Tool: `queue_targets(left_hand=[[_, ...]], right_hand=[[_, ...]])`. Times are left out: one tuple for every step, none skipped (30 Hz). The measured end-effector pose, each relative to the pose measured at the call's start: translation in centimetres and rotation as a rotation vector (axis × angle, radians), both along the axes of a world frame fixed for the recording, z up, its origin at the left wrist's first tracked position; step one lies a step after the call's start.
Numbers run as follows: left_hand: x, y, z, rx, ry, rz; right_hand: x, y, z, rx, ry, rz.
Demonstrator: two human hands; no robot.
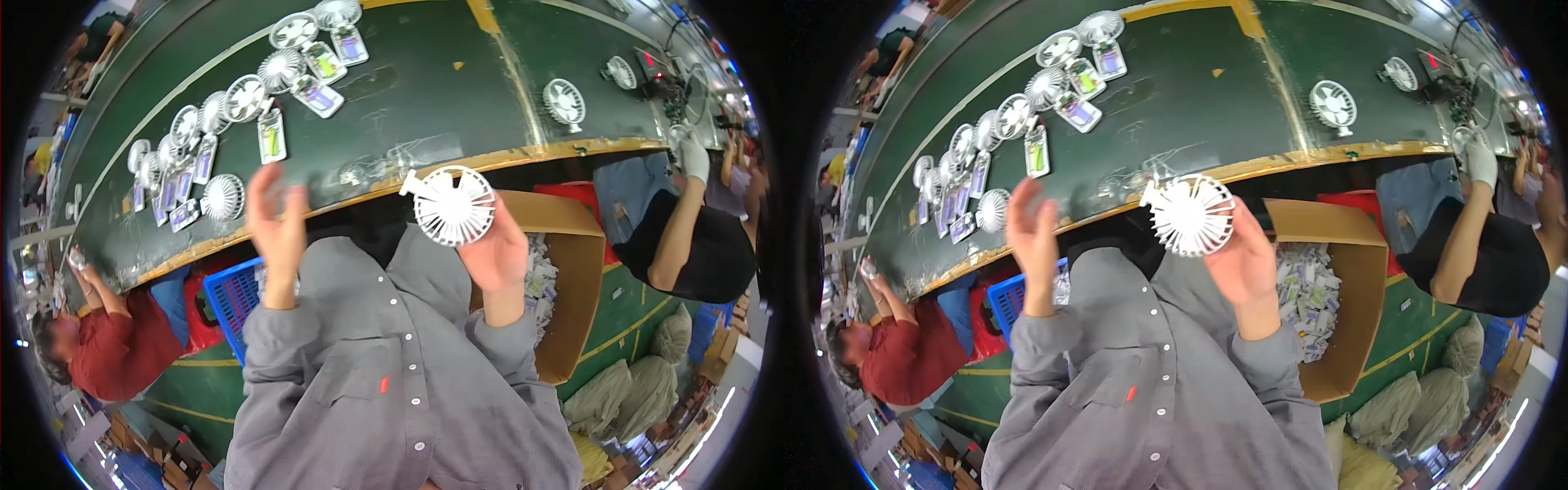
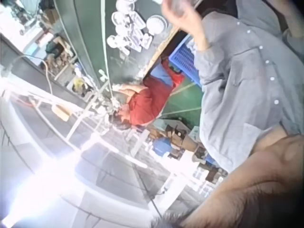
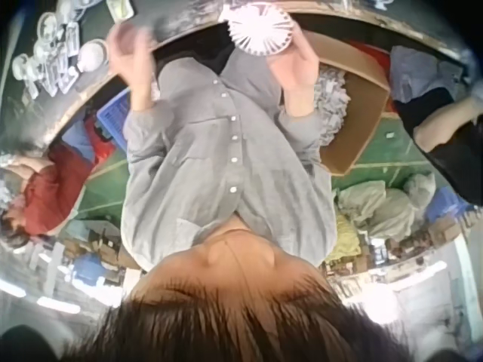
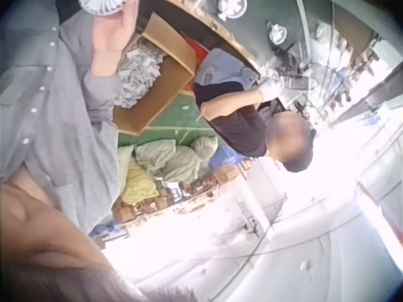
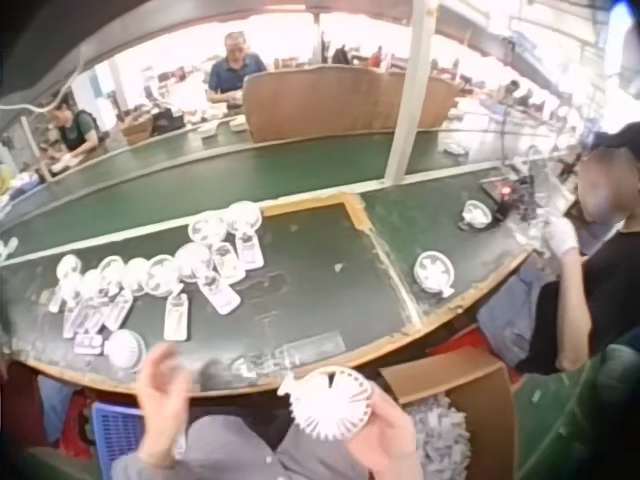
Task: Manually assembling small portable handheld electric fans on a factory production line.
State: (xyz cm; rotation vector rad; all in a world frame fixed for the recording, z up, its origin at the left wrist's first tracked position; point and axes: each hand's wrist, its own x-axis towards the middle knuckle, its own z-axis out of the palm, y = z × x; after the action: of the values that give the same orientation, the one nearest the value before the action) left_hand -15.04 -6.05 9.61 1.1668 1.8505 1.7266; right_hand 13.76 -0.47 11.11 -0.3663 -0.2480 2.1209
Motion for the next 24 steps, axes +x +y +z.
queue_targets(left_hand=[[-2.0, -0.5, -0.3, -0.014, 0.178, 0.09], [-3.8, -0.8, 0.3, -0.068, 0.365, 0.155], [-5.9, -1.4, 0.3, -0.091, 0.545, 0.207], [-7.6, -2.1, 0.4, -0.152, 0.693, 0.265], [-8.8, -2.7, 0.1, -0.249, 0.778, 0.309], [-10.0, -3.2, -0.5, -0.352, 0.84, 0.281], [-10.5, -3.7, -1.4, -0.426, 0.882, 0.234], [-10.5, -3.5, -1.8, -0.5, 0.926, 0.188], [-10.1, -3.5, -2.3, -0.48, 0.939, 0.177], [-9.9, -3.3, -2.8, -0.453, 0.925, 0.164], [-9.2, -2.9, -2.8, -0.427, 0.91, 0.146], [-8.5, -2.4, -2.7, -0.4, 0.898, 0.147], [-7.7, -1.9, -2.4, -0.395, 0.879, 0.13], [-7.0, -1.4, -2.0, -0.39, 0.861, 0.115], [-6.3, -0.9, -1.7, -0.373, 0.88, 0.089], [-5.4, -0.3, -1.3, -0.368, 0.851, 0.066], [-4.7, 0.1, -0.9, -0.363, 0.823, 0.043], [-4.5, 0.4, -1.1, -0.35, 0.791, 0.029], [-4.3, 0.5, -1.0, -0.347, 0.786, 0.027], [-4.1, 0.8, -0.8, -0.358, 0.822, 0.036], [-3.8, 1.0, -0.6, -0.369, 0.858, 0.044], [-3.8, 1.3, -0.5, -0.418, 0.907, 0.06], [-3.9, 1.4, -0.6, -0.439, 0.911, 0.062], [-4.2, 1.4, -0.9, -0.46, 0.915, 0.064]], right_hand=[[1.1, 0.7, -0.5, 0.045, 0.089, -0.03], [2.0, 1.3, -0.4, 0.073, 0.107, -0.071], [2.9, 1.6, -0.6, 0.087, 0.118, -0.1], [3.5, 1.9, -0.5, 0.106, 0.114, -0.122], [4.1, 2.1, -0.7, 0.128, 0.159, -0.121], [4.6, 2.4, -1.0, 0.175, 0.186, -0.109], [5.0, 2.6, -1.2, 0.222, 0.214, -0.095], [5.0, 2.6, -0.8, 0.213, 0.183, -0.125], [4.8, 2.5, -0.4, 0.22, 0.17, -0.126], [4.6, 2.5, 0.0, 0.227, 0.157, -0.125], [4.3, 2.4, 0.3, 0.214, 0.174, -0.118], [4.1, 2.3, 0.4, 0.215, 0.171, -0.115], [4.0, 2.2, 0.5, 0.226, 0.157, -0.123], [3.8, 2.1, 0.6, 0.238, 0.144, -0.128], [3.6, 2.0, 0.9, 0.232, 0.142, -0.134], [3.6, 2.2, 1.0, 0.236, 0.137, -0.133], [3.5, 2.4, 1.1, 0.256, 0.187, -0.103], [3.5, 2.5, 1.3, 0.276, 0.235, -0.074], [3.6, 2.0, 1.8, 0.255, 0.147, -0.11], [3.6, 2.0, 2.2, 0.28, 0.176, -0.091], [3.6, 2.1, 2.6, 0.304, 0.205, -0.072], [3.7, 2.2, 3.0, 0.309, 0.141, -0.08], [3.8, 2.2, 3.2, 0.31, 0.136, -0.087], [4.0, 2.2, 3.3, 0.319, 0.136, -0.093]])
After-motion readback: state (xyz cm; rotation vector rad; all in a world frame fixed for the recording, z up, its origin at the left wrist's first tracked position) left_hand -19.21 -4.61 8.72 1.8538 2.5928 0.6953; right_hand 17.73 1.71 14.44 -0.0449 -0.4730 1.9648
